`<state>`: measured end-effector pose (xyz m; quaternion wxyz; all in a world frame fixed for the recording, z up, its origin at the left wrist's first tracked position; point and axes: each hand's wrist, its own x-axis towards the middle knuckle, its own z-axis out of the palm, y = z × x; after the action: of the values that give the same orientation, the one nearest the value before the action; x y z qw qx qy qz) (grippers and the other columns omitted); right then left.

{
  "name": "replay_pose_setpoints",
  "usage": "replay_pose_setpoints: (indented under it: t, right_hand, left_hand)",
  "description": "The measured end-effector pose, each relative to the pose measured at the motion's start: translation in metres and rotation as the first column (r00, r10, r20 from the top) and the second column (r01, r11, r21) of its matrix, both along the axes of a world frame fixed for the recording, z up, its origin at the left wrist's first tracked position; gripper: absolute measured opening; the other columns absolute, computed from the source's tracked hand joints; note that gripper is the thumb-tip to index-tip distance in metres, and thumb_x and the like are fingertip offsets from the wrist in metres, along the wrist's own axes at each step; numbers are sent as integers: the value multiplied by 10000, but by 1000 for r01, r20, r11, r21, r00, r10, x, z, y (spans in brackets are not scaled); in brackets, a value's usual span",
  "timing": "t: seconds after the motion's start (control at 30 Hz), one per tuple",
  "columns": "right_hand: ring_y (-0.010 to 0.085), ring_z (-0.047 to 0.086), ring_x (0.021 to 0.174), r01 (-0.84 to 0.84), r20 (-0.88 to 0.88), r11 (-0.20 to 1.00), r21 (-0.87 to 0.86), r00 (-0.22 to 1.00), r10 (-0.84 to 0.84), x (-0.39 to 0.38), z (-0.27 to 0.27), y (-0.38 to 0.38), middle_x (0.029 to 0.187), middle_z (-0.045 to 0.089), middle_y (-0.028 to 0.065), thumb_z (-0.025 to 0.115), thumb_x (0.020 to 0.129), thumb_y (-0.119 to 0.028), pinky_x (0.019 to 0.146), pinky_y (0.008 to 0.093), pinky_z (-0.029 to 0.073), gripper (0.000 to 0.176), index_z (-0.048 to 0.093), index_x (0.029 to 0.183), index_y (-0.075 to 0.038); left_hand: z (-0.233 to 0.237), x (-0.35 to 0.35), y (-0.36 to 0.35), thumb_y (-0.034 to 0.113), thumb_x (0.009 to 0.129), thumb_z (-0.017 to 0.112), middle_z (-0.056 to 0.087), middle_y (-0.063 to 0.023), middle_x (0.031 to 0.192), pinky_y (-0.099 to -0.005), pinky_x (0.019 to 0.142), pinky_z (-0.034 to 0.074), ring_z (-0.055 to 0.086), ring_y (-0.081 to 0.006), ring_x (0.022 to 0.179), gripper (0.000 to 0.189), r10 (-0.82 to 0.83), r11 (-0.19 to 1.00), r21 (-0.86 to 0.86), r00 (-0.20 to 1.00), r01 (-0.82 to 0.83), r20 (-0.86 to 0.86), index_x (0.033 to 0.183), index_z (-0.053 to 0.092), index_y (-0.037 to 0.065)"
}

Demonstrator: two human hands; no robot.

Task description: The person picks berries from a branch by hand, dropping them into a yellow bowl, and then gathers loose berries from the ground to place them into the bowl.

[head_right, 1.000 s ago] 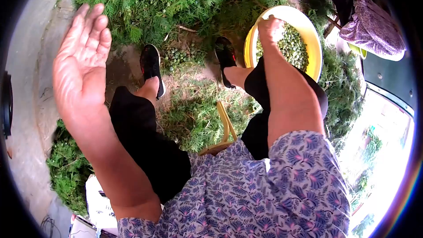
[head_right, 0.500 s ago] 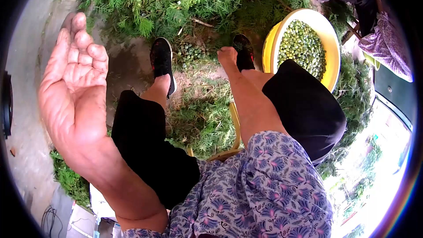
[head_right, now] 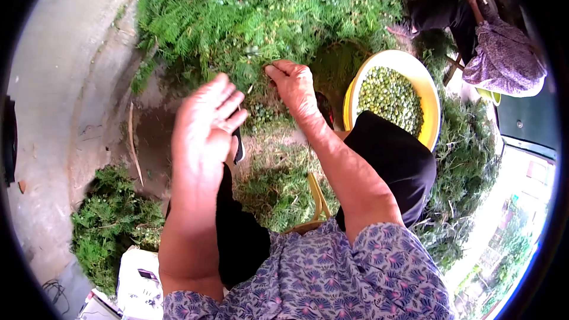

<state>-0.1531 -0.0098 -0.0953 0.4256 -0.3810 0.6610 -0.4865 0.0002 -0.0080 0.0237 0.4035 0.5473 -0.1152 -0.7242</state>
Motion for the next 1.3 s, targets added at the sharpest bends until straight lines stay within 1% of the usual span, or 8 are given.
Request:
replay_pose_setpoints:
  t: [0.07,0.33,0.6,0.73,0.83,0.93,1.1,1.3]
  right_hand:
    - [184,613,679,-97,-412,969,-226,911,-5,11,38,7,802,641,125,641,791,-86,618,284,476,182,662,954,-8]
    - [304,572,717,-574,-814,746,-338,576,74,15,120,35,746,570,120,636,712,-56,602,383,481,142,620,852,-37]
    - [297,587,852,-422,-527,807,-412,834,167,-29,161,21,973,583,145,681,771,-308,751,366,486,444,556,1096,-32]
    - [328,592,881,-564,-684,701,-436,714,148,-20,154,15,996,556,140,624,745,-494,759,383,499,609,522,1151,-52]
    - [335,610,788,-591,-728,741,-319,653,208,-25,157,17,945,558,135,624,767,-470,684,391,511,544,533,1102,-52]
    - [316,599,673,-552,-725,773,-313,665,182,-26,147,17,839,544,142,632,808,-376,597,383,493,362,556,941,-47]
    - [148,500,486,-350,-115,885,-306,937,331,-30,147,13,582,546,44,624,849,-346,455,306,412,347,590,743,-18]
    - [27,438,458,-382,479,919,-97,792,379,-35,147,16,581,535,-28,560,874,-445,398,184,332,403,632,820,-52]
  left_hand:
    - [-8,-7,5,237,809,660,563,-48,959,-384,812,371,505,-174,949,262,-40,999,-27,998,39,-43,989,556,79]
    - [-1,-14,5,121,851,602,618,-49,795,-275,602,450,576,-126,689,87,-37,956,-292,991,-2,-128,873,603,37]
    - [21,-19,3,73,868,573,561,-19,777,-317,676,550,569,-100,676,70,-147,854,-504,989,126,-2,907,588,17]
    - [20,-31,12,58,866,555,572,-18,759,-230,630,460,533,-76,660,98,-247,636,-709,951,304,187,812,604,-7]
    - [17,-36,13,12,851,556,620,-24,759,-206,593,405,530,-60,677,72,-272,442,-842,940,310,203,802,604,-8]
    - [25,-35,18,20,854,563,610,-31,728,-198,542,394,524,-62,636,80,-312,556,-705,897,441,314,804,610,-19]
    - [29,-42,27,41,841,604,548,-12,694,-213,514,381,473,-82,564,72,-318,729,-584,932,357,172,843,616,-30]
    - [29,-38,17,54,858,591,610,-52,791,-206,512,385,473,-80,568,107,-342,711,-583,918,393,202,906,594,-41]
